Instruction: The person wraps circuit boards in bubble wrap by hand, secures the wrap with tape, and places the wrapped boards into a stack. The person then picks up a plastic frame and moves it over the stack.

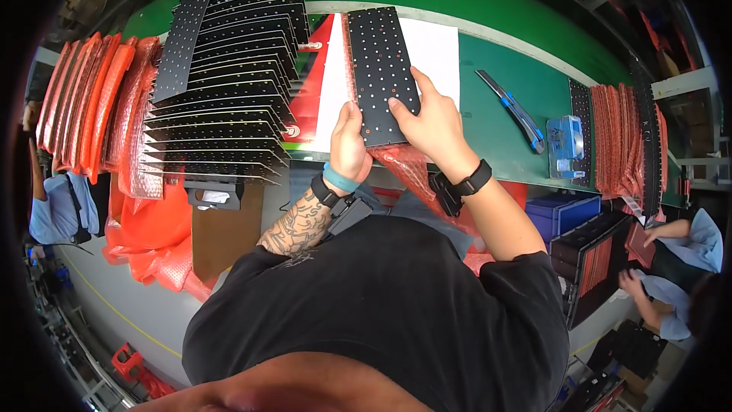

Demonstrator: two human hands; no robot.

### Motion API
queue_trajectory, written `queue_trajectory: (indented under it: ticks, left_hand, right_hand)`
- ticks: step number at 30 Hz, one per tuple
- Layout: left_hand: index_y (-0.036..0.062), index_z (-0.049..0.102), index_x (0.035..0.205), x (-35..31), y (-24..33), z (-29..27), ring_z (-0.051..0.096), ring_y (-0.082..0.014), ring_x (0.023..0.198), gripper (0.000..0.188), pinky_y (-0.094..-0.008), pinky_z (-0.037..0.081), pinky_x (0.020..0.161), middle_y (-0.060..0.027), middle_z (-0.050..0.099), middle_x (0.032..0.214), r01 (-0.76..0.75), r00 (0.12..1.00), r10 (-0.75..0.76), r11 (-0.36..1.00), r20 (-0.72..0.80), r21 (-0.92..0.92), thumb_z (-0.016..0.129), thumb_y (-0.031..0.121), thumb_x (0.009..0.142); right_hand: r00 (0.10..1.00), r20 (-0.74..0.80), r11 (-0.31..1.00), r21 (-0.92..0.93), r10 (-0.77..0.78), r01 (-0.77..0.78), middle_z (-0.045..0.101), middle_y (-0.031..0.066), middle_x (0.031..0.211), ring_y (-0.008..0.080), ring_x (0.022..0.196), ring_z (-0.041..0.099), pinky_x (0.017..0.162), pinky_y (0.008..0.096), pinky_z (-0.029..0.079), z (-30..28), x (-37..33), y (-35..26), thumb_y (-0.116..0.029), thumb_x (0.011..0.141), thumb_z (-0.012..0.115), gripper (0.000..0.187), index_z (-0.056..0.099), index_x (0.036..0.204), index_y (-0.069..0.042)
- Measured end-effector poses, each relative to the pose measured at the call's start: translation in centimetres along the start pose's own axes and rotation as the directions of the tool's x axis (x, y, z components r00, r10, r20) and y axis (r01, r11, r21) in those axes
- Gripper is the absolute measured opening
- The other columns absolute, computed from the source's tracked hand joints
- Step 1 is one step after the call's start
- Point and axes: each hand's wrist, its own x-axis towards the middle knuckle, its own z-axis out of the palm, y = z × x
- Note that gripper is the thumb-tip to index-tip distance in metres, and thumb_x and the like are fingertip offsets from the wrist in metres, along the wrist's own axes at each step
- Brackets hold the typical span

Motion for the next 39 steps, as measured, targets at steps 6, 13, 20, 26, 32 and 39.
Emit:
queue_trajectory:
  ticks: [6,13,20,26,32,39]
  left_hand:
    - [-0.0004,0.04,0.129,0.3,-0.2,-0.4,0.058,-0.0172,0.116,0.027,-0.0329,0.05,0.099,-0.0122,0.056,0.127,-0.018,0.995,0.008,0.995,0.099,0.102,0.049,0.012,0.106]
    - [-0.0013,0.038,0.129,0.7,-0.5,-0.7,0.056,-0.0173,0.117,0.032,-0.0334,0.049,0.1,-0.0124,0.055,0.129,0.016,0.995,-0.023,0.997,0.095,0.074,0.053,0.003,0.101]
    - [-0.0019,0.038,0.129,0.3,-0.8,-1.3,0.056,-0.0176,0.117,0.032,-0.0335,0.048,0.101,-0.0131,0.054,0.13,-0.006,0.993,-0.006,0.994,0.115,0.106,0.053,0.002,0.1]
    - [-0.0032,0.038,0.129,-1.2,-0.9,-1.4,0.055,-0.0182,0.113,0.036,-0.0342,0.047,0.098,-0.0139,0.053,0.128,-0.21,0.951,0.1,0.903,0.292,0.375,0.056,0.005,0.099]
    - [-0.0041,0.038,0.13,-3.4,2.2,1.4,0.057,-0.0188,0.109,0.041,-0.0346,0.047,0.096,-0.0144,0.057,0.122,-0.5,0.828,0.252,0.736,0.501,0.457,0.06,0.008,0.097]
    - [-0.0043,0.046,0.126,0.6,3.4,5.2,0.063,-0.021,0.1,0.038,-0.0342,0.052,0.09,-0.0139,0.064,0.107,-0.655,0.745,0.428,0.614,0.511,0.44,0.064,0.005,0.094]
  right_hand:
    - [0.992,0.013,0.981,-0.147,-0.122,0.123,0.072,0.0245,0.088,0.0264,0.081,0.075,0.073,0.0319,0.056,0.1,0.1,1.1,-0.026,0.086,0.075,0.069,0.048,0.142,0.003]
    - [0.977,0.033,0.977,-0.045,-0.209,0.211,0.073,0.0237,0.091,0.0226,0.082,0.074,0.074,0.0314,0.055,0.5,0.7,2.9,-0.026,0.088,0.074,0.069,0.046,0.143,0.006]
    - [0.984,0.141,0.994,0.014,-0.106,0.105,0.072,0.0238,0.088,0.0355,0.08,0.073,0.077,0.0395,0.057,-0.7,1.4,2.1,-0.037,0.086,0.073,0.071,0.05,0.141,0.003]
    - [0.426,-0.082,0.422,-0.39,-0.901,0.818,0.07,0.0125,0.086,0.0285,0.077,0.069,0.068,0.0375,0.054,-6.9,16.3,-0.7,-0.021,0.082,0.078,0.032,0.071,0.105,0.0]
    - [0.601,0.746,0.934,0.08,-0.288,0.349,0.072,0.0047,0.097,0.0144,0.088,0.066,0.084,0.0306,0.053,-16.3,16.8,-13.7,-0.01,0.084,0.078,0.036,0.064,0.114,0.005]
    - [0.615,0.417,0.688,0.038,-0.67,0.725,0.071,0.0049,0.097,0.0095,0.091,0.064,0.082,0.025,0.054,-23.6,2.2,-17.9,-0.006,0.081,0.079,0.034,0.065,0.11,0.006]
